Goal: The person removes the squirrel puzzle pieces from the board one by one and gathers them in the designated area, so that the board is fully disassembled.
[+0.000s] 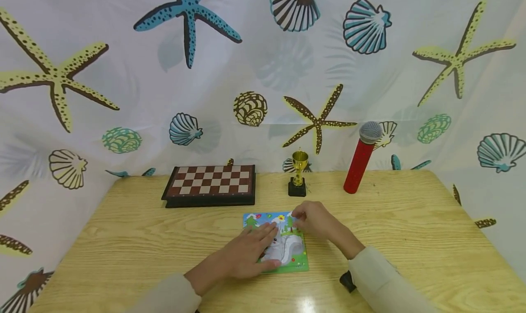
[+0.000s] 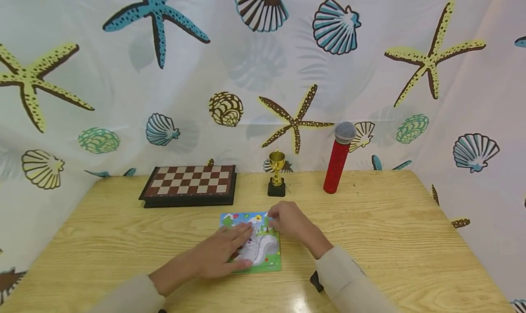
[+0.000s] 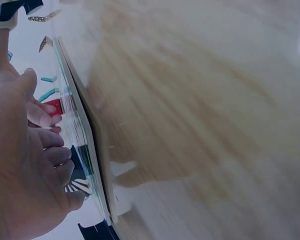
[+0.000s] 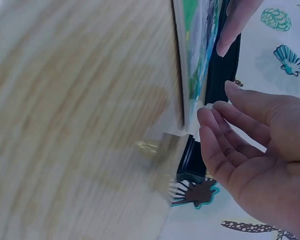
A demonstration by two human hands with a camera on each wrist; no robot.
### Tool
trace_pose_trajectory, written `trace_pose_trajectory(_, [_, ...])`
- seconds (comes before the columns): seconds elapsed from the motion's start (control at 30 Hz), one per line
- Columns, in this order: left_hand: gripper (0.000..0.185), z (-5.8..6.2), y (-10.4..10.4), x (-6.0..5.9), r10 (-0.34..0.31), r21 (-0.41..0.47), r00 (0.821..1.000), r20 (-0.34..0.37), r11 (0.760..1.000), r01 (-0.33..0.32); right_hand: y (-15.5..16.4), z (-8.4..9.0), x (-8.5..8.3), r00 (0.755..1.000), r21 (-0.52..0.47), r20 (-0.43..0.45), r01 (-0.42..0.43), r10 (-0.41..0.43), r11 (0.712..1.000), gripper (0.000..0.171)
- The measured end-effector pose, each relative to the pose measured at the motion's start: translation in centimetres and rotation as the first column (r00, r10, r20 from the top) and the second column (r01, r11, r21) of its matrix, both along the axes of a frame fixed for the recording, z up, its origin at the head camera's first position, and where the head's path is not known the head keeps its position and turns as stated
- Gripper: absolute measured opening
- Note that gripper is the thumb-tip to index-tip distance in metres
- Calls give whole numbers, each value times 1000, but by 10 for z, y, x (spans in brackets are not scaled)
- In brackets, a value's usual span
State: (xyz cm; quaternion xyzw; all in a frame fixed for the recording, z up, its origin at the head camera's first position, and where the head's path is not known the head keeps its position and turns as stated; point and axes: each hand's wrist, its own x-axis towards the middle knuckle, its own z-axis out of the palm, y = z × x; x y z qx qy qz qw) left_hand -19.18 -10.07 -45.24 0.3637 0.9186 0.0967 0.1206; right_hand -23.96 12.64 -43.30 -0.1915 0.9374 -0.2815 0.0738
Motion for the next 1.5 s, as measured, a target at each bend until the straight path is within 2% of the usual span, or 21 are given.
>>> trace_pose_trajectory(0.23, [78,0,11,7,-24,-16,1000,14,1000,24,-4,-5,-9,999,-26,38,35,-34,999,14])
trace_pose_trajectory(0.43, [77,-3,17,12,-2,-14,999,43,1000,3,-6,-13,-14,1000,-20,-9,-3,3,1000,10])
trace_pose_trajectory(0.6, [77,-1,17,13,11,-27,999,39,1000,-10,-10,-16,-16,1000,-1,-26,4,-4,1000,7])
trace_pose_trajectory(1.07, [80,1,21,14,24,-75,999,45,997,-21,-16,-9,-19,999,54,28,23,-24,998,4])
trace_pose_trajectory(1.5, [81,3,22,15,31,-91,999,41,995,-27,-16,-7,-19,999,38,52,13,-15,999,4])
